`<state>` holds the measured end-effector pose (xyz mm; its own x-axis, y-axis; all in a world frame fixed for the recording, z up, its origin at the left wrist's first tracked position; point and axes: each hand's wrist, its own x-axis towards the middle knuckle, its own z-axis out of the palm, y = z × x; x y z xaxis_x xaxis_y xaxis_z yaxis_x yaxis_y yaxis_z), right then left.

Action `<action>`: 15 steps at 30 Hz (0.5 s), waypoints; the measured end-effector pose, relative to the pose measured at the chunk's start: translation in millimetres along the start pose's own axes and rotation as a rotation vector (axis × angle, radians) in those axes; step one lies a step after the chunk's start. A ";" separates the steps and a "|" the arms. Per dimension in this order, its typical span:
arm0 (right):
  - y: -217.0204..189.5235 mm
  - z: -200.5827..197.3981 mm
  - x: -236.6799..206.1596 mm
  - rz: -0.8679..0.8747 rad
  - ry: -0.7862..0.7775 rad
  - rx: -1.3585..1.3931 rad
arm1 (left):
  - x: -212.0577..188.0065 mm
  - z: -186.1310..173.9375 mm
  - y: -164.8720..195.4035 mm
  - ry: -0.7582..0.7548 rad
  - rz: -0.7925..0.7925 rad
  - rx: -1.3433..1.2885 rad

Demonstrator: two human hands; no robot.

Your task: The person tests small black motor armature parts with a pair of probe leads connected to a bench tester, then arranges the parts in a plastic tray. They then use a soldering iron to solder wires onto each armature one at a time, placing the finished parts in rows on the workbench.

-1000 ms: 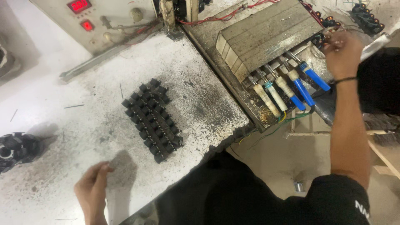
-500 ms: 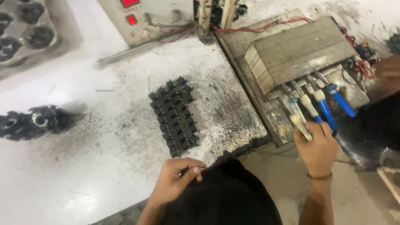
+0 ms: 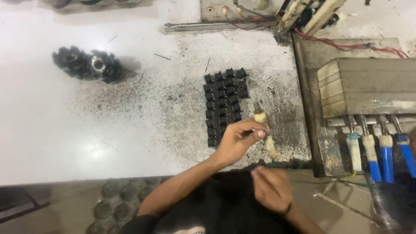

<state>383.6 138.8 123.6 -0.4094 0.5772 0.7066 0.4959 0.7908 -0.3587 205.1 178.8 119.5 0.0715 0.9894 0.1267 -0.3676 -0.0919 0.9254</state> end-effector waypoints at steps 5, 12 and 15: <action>22.1 54.9 4.1 0.489 -0.008 0.601 | -0.1 -13.2 8.1 -0.043 0.052 -0.081; 122.5 89.7 94.2 0.177 0.138 0.924 | -2.8 -62.4 70.6 0.179 0.271 0.346; 144.9 101.6 131.7 0.317 -0.027 1.025 | 12.1 -105.7 115.0 0.318 0.942 0.680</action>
<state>323.7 350.1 102.7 -0.3980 0.7804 0.4823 -0.2913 0.3910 -0.8731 65.6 192.1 189.8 -0.2296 0.4769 0.8485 0.4181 -0.7389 0.5284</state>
